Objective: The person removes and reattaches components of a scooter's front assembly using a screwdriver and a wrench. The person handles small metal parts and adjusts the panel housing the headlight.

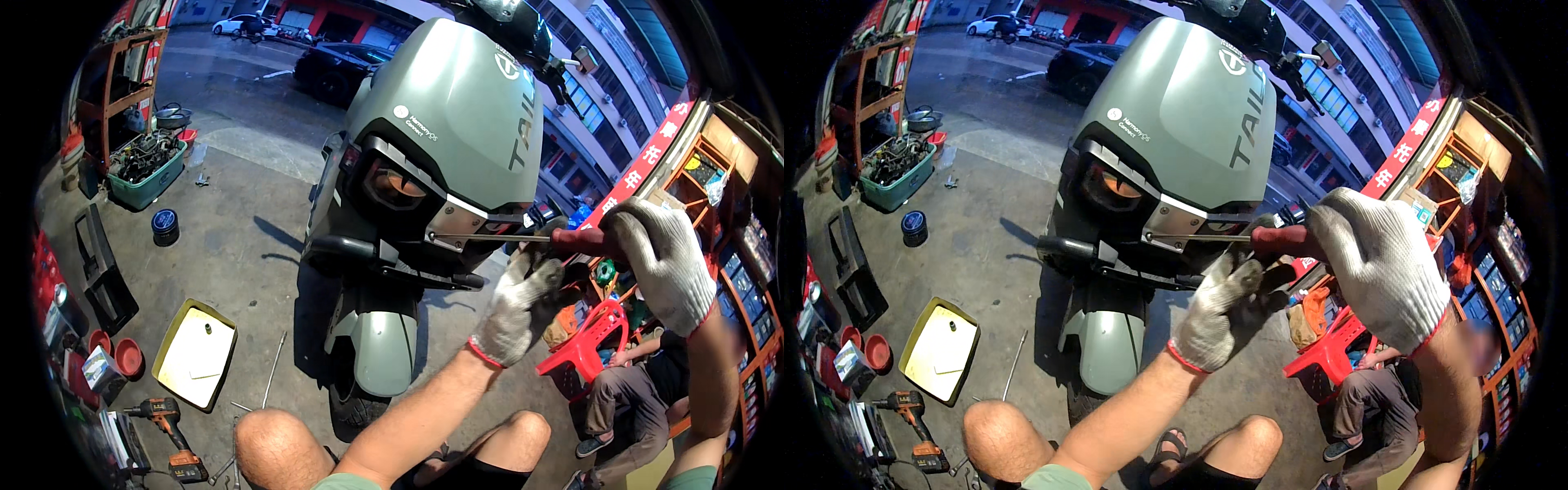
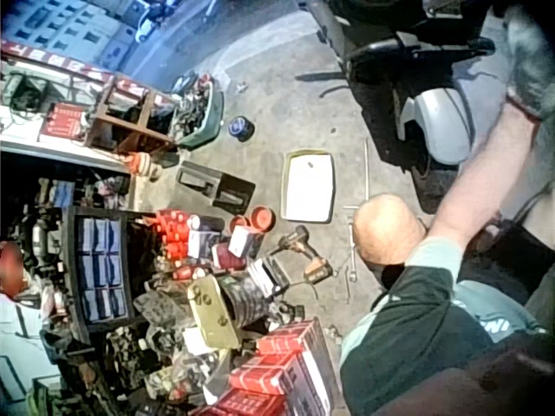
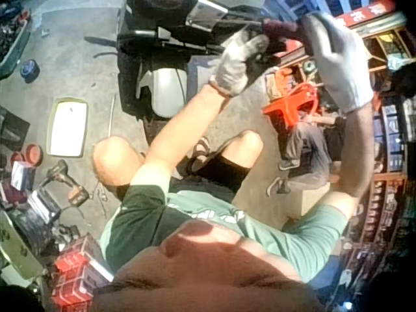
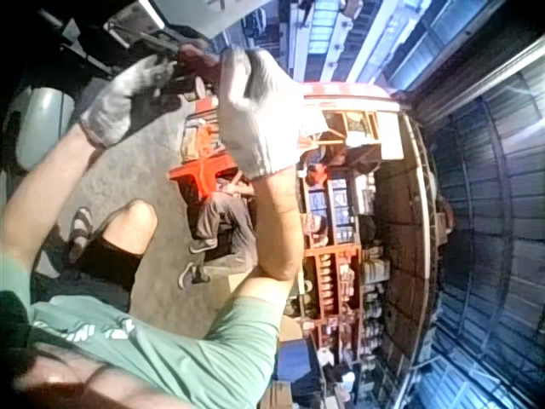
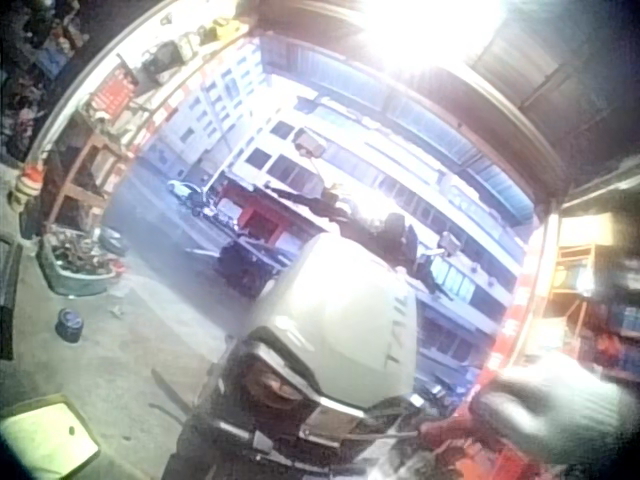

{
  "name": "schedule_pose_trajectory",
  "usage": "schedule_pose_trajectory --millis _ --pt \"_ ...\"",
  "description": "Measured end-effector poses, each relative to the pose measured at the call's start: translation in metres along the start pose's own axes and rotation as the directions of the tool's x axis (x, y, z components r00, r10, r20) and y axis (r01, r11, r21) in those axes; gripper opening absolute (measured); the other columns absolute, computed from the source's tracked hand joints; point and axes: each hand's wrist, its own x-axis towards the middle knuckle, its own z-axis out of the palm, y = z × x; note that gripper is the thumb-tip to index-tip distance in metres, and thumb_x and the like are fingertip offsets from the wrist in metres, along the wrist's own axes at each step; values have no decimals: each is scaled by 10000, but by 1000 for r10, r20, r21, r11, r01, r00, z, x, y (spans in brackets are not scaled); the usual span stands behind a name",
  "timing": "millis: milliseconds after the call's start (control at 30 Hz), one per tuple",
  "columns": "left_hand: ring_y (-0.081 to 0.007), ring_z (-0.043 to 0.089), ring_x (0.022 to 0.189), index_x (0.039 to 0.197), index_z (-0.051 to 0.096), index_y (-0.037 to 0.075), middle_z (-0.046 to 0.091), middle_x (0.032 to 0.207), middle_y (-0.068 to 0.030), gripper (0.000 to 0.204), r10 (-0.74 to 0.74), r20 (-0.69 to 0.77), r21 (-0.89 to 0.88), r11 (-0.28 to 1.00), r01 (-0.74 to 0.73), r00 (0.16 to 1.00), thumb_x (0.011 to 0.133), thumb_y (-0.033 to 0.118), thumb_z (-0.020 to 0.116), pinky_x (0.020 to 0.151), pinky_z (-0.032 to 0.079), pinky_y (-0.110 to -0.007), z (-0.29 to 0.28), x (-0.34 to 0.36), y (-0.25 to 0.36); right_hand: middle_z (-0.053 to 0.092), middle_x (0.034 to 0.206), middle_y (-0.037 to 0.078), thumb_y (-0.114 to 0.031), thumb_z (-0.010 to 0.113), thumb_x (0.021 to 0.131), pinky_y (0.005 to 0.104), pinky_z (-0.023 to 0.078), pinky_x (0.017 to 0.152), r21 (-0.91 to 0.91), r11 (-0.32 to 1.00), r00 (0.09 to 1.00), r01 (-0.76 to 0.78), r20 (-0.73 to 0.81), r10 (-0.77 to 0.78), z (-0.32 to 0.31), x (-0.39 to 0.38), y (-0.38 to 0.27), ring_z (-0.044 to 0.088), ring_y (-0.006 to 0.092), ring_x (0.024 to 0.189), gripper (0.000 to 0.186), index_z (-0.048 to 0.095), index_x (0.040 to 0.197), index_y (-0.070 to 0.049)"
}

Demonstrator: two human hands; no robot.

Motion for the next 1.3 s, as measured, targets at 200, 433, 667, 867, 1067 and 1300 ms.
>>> schedule_pose_trajectory --millis 200,433,667,867,1067,1300 --pt "-157 599 930 1167 583 114 612 1063 -50 322 23 -131 33 999 -19 991 968 365 555 786 510 -307 -4 21 -16 600 868 162 -36 638 797 372 505 684 -40 962 963 269 -27 -270 -4 -2 -6 631 307 794 243 607 1038 -14" --pt "-146 602 737 1138 579 72 614 832 -17 369 31 -212 -7 999 -34 977 980 400 514 649 482 -301 24 16 -7 616 858 170 -35 657 783 375 511 690 44 999 994 -22 111 17 -8 2 2 647 303 784 233 614 1007 11" --pt "-89 533 632 1007 584 103 551 752 17 180 31 -116 36 999 -27 993 979 279 558 555 426 -254 24 15 8 626 875 158 -14 647 795 361 516 705 -125 919 926 375 98 -365 -14 -4 -16 657 290 832 240 624 1034 -1" --pt "-101 559 652 1040 598 101 613 760 1 329 -2 -119 -16 1000 0 993 928 410 604 581 429 -239 11 17 2 624 927 169 -40 664 804 366 518 717 -19 974 968 225 119 -221 -18 1 -17 654 296 863 211 634 1011 -15" --pt "-99 552 681 1042 603 94 588 776 9 321 25 -156 52 999 -17 987 934 396 604 606 435 -254 14 15 2 632 722 182 -155 519 916 364 510 688 73 996 989 -44 143 33 -15 8 -11 640 344 708 214 618 987 21" --pt "-81 531 640 984 585 108 547 749 20 241 27 -154 36 999 -22 988 949 346 608 557 422 -229 17 14 12 617 1016 198 -25 622 802 387 510 765 -220 880 907 421 93 -410 -17 3 -17 628 348 905 212 636 1013 -21"
